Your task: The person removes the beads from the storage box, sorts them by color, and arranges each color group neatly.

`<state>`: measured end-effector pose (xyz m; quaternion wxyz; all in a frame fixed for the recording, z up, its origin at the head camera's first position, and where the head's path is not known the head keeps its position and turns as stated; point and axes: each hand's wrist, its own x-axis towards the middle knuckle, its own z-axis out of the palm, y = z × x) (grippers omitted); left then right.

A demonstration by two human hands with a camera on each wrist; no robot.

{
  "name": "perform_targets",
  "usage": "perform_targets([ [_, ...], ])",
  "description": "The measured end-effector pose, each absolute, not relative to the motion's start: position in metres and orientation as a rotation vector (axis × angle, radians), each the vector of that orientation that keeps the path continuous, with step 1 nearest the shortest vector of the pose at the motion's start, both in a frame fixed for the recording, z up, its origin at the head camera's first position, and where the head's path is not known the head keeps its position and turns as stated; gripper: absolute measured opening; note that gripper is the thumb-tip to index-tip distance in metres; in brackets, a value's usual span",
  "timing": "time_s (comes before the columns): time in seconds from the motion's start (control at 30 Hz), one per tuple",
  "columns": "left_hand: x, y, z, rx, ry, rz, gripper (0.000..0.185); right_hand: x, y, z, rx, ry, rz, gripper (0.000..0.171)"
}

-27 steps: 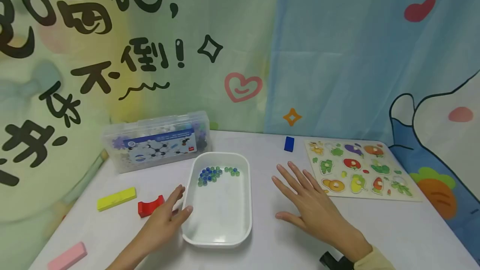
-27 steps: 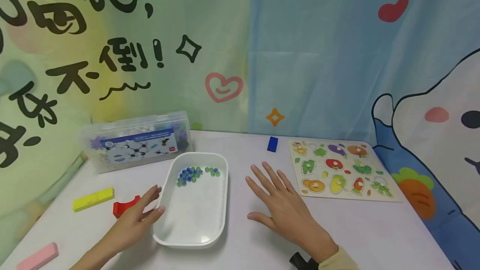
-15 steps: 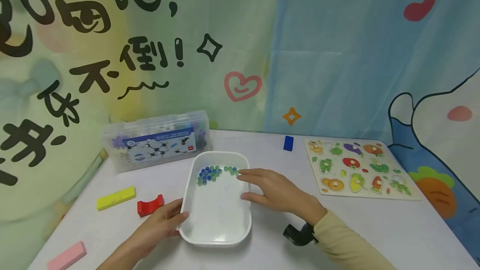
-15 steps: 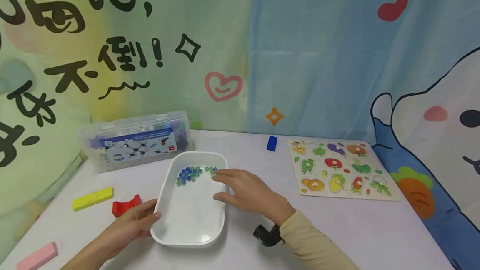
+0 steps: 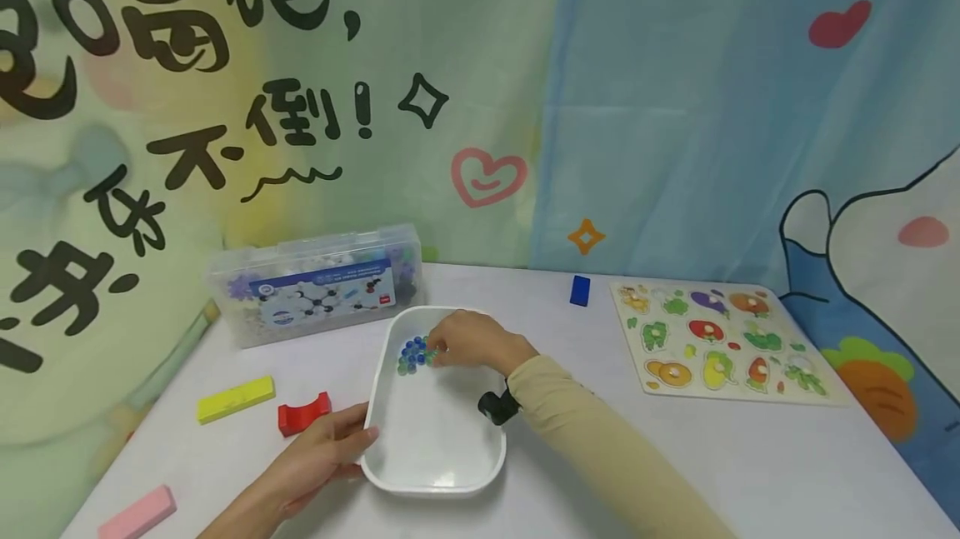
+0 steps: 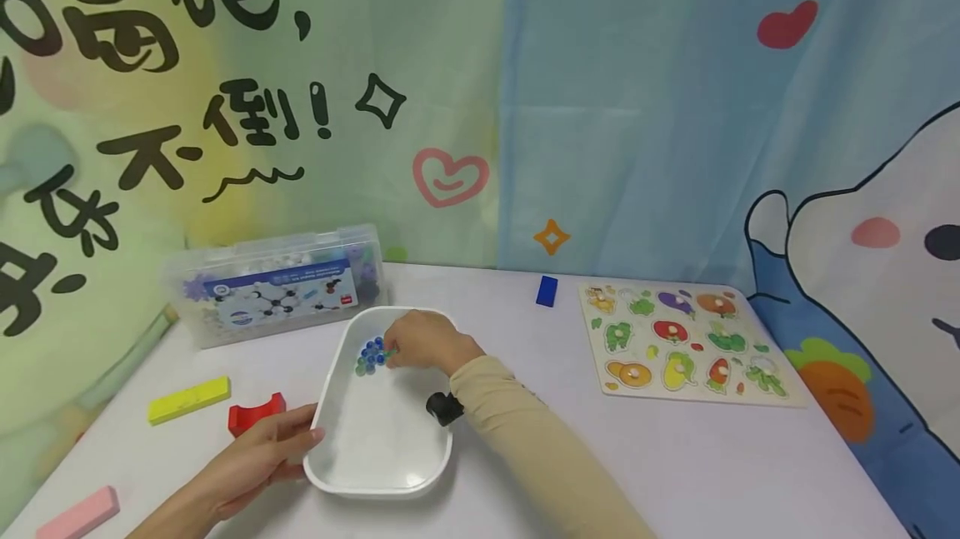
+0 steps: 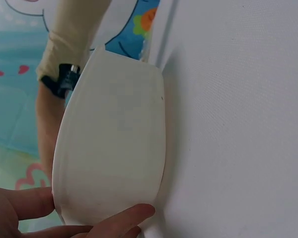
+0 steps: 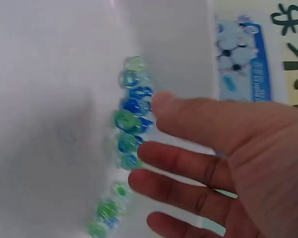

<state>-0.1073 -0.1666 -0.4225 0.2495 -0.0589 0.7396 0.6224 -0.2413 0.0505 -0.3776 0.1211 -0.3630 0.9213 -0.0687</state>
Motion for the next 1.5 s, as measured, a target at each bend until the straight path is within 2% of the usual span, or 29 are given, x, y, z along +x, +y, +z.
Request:
perform_targets([
  [0.47, -0.107, -0.166, -0.423, -0.21, 2.015, 1.697, 0.072, -0.249, 0.027, -0.397, -0.964, 2.816, 0.083, 0.008],
  [0.77, -0.107, -0.164, -0.423, -0.239, 2.036, 1.689, 0.071, -0.247, 0.032, -0.396, -0.937, 2.822, -0.011, 0.009],
  [0.97, -0.107, -0.164, -0.422, -0.257, 2.031, 1.692, 0.071, -0.247, 0.058, -0.368, -0.995, 2.801, -0.258, 0.016],
  [1.2, -0.108, -0.164, -0.422, -0.258, 2.026, 1.695, 0.072, -0.245, 0.113, -0.343, -1.019, 2.868, -0.534, 0.016],
  [1.33, -0.107, -0.164, -0.422, -0.274, 2.032, 1.687, 0.072, -0.244, 0.147, -0.353, -0.95, 2.895, -0.627, 0.018],
  [1.5, -0.107, -0.162, -0.422, -0.312, 2.049, 1.691, 0.071, -0.24, 0.178, -0.385, -0.881, 2.867, -0.67, 0.016],
])
